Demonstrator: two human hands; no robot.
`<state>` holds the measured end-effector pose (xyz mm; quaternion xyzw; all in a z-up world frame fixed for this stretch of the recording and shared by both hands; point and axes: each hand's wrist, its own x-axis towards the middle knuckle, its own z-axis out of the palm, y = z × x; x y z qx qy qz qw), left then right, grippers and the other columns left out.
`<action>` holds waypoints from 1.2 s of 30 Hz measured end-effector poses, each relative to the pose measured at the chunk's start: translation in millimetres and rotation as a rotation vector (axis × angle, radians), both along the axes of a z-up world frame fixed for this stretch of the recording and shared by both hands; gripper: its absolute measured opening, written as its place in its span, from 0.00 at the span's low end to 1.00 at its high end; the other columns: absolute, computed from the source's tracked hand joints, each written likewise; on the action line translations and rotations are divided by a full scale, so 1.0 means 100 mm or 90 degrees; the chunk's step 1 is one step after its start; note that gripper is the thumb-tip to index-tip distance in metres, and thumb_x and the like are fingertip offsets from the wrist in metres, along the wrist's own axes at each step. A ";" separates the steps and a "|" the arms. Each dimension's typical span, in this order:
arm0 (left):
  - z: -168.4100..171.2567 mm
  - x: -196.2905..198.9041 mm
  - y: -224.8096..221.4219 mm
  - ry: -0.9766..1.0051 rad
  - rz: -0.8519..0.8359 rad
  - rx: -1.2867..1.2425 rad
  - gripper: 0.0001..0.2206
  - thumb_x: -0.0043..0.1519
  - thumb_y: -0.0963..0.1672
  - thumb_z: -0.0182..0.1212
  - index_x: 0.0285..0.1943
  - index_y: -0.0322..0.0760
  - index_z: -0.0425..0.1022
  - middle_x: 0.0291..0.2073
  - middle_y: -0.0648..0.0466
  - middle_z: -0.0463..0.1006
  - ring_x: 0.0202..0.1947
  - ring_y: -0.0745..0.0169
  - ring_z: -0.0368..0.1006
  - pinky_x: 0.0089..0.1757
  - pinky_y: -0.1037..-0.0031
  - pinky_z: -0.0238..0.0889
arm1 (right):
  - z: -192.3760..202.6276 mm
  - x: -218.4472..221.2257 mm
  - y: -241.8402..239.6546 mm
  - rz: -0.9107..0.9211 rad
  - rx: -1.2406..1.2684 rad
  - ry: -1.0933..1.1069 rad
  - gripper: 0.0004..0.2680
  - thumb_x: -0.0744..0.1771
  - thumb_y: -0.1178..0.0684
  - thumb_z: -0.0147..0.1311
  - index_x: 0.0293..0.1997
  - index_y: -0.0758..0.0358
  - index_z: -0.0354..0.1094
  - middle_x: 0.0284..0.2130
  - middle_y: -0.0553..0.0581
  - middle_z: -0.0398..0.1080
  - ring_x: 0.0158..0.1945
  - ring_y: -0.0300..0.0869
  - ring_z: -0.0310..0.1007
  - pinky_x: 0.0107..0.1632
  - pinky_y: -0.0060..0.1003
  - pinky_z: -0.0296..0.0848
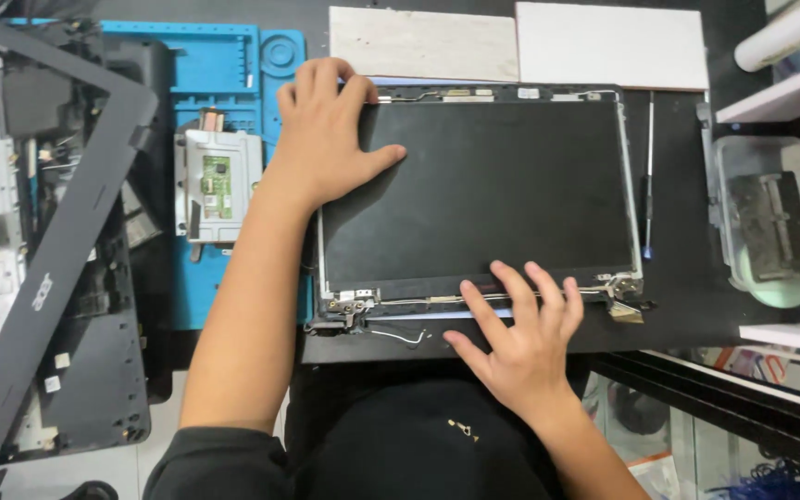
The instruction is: The person is repairing a laptop by unscrewing components and adjusting internal cables.
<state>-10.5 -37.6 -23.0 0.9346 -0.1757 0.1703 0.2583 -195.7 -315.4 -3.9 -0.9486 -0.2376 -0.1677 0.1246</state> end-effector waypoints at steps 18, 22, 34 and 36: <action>0.02 0.01 -0.01 -0.052 0.064 0.021 0.19 0.55 0.52 0.75 0.45 0.39 0.76 0.50 0.47 0.68 0.58 0.45 0.59 0.51 0.54 0.52 | 0.42 0.57 0.04 0.083 0.063 0.100 0.17 0.62 0.48 0.64 0.53 0.60 0.74 0.55 0.61 0.68 0.61 0.57 0.64 0.62 0.55 0.62; 0.02 0.04 0.04 -0.050 0.137 0.027 0.15 0.58 0.51 0.74 0.39 0.40 0.76 0.47 0.48 0.69 0.54 0.45 0.61 0.49 0.54 0.54 | 0.53 0.94 0.20 0.081 0.023 0.115 0.17 0.62 0.48 0.65 0.54 0.64 0.74 0.50 0.62 0.69 0.58 0.56 0.66 0.58 0.51 0.64; -0.01 0.06 0.02 -0.002 0.171 0.000 0.16 0.55 0.51 0.73 0.39 0.39 0.74 0.44 0.47 0.69 0.52 0.43 0.62 0.46 0.52 0.55 | 0.48 0.44 0.56 0.281 0.140 0.195 0.14 0.59 0.46 0.68 0.39 0.64 0.74 0.38 0.58 0.70 0.43 0.52 0.70 0.45 0.47 0.67; -0.05 0.06 0.03 -0.006 0.174 0.000 0.16 0.55 0.51 0.73 0.39 0.39 0.74 0.44 0.47 0.69 0.52 0.43 0.62 0.46 0.52 0.55 | 0.33 0.27 0.56 0.290 0.156 0.186 0.12 0.59 0.48 0.68 0.38 0.64 0.74 0.37 0.57 0.70 0.41 0.51 0.70 0.43 0.46 0.67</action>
